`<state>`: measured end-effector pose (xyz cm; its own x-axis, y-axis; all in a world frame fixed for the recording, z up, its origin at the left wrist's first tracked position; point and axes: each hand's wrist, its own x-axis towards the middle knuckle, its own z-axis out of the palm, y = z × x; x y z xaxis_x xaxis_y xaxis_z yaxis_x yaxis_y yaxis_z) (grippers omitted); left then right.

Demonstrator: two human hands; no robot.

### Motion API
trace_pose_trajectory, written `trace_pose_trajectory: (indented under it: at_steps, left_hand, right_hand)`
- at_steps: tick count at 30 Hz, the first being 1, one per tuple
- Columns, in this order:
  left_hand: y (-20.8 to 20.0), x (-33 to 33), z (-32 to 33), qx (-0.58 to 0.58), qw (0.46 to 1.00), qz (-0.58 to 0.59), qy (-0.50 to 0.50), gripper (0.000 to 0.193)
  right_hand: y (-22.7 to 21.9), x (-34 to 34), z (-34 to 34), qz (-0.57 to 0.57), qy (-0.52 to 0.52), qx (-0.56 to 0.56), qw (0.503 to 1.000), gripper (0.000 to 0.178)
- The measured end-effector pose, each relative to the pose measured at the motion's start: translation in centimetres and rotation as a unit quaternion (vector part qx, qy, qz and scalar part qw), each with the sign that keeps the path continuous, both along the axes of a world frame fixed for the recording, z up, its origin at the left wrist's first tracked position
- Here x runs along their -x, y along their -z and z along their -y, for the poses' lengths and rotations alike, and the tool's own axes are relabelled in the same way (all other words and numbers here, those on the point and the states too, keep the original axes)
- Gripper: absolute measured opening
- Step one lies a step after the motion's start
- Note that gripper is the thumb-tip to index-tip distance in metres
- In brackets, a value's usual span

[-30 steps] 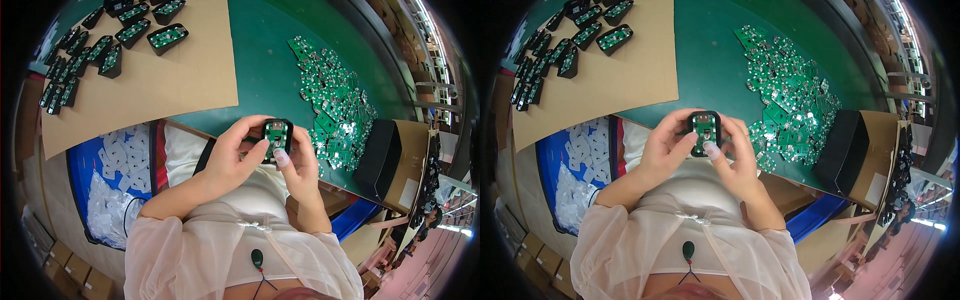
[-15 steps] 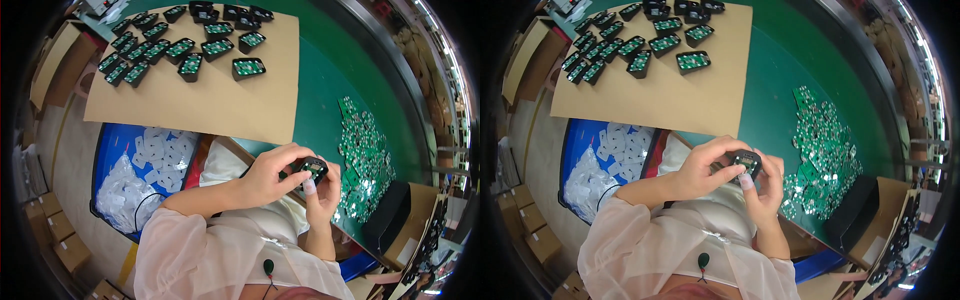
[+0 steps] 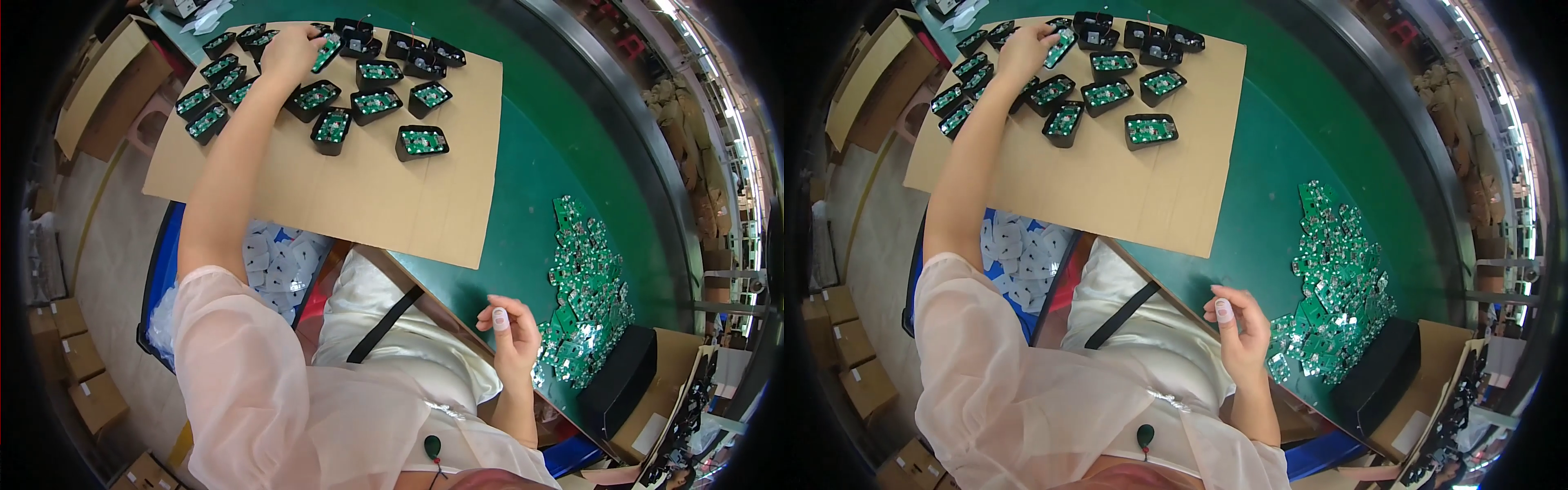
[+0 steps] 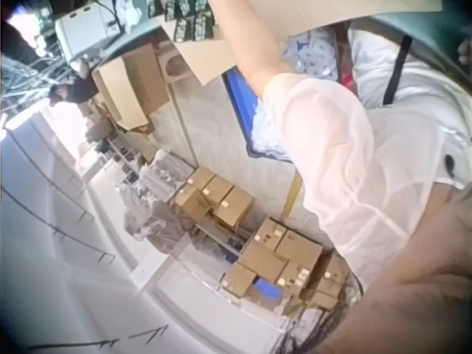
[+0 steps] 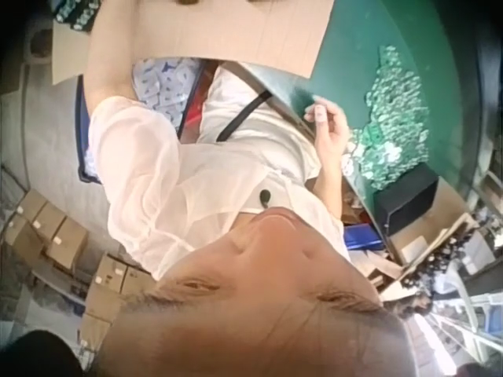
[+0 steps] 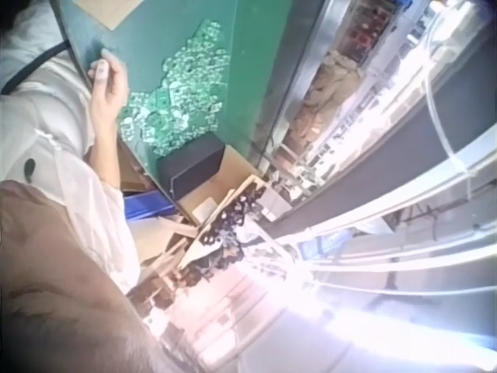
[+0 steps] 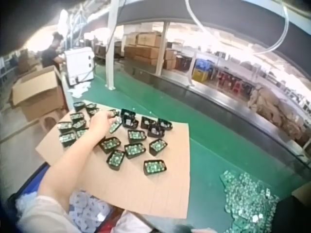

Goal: The person assembles circuit board components into small black plastic housings by hand.

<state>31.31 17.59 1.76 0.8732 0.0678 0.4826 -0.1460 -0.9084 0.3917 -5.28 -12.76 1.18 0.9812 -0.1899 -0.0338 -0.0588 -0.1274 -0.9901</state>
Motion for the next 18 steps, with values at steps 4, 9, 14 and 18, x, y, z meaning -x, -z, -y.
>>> trace_pose_trajectory:
  at_steps: [4, 9, 14, 18]
  left_hand:
    - [0.1, -1.6, 0.4, -0.11, 0.983, -0.144, -0.003, 0.028]
    - [-1.8, -3.0, 1.9, -0.206, 0.952, -0.226, 0.015, 0.035]
    - [-2.0, -4.5, 4.0, -0.154, 0.978, -0.143, -0.004, 0.046]
    - [-1.0, -5.3, 4.7, -0.141, 0.972, -0.186, -0.026, 0.037]
  right_hand:
    - [0.0, -0.1, 0.2, -0.01, -0.002, 0.029, 1.0, 0.017]
    - [0.0, 0.2, 0.5, -0.013, 0.009, 0.037, 0.999, 0.016]
    - [0.1, 0.3, 0.7, -0.029, 0.029, 0.035, 0.999, 0.016]
    - [-0.1, 0.5, 0.4, -0.028, 0.012, 0.048, 0.998, 0.016]
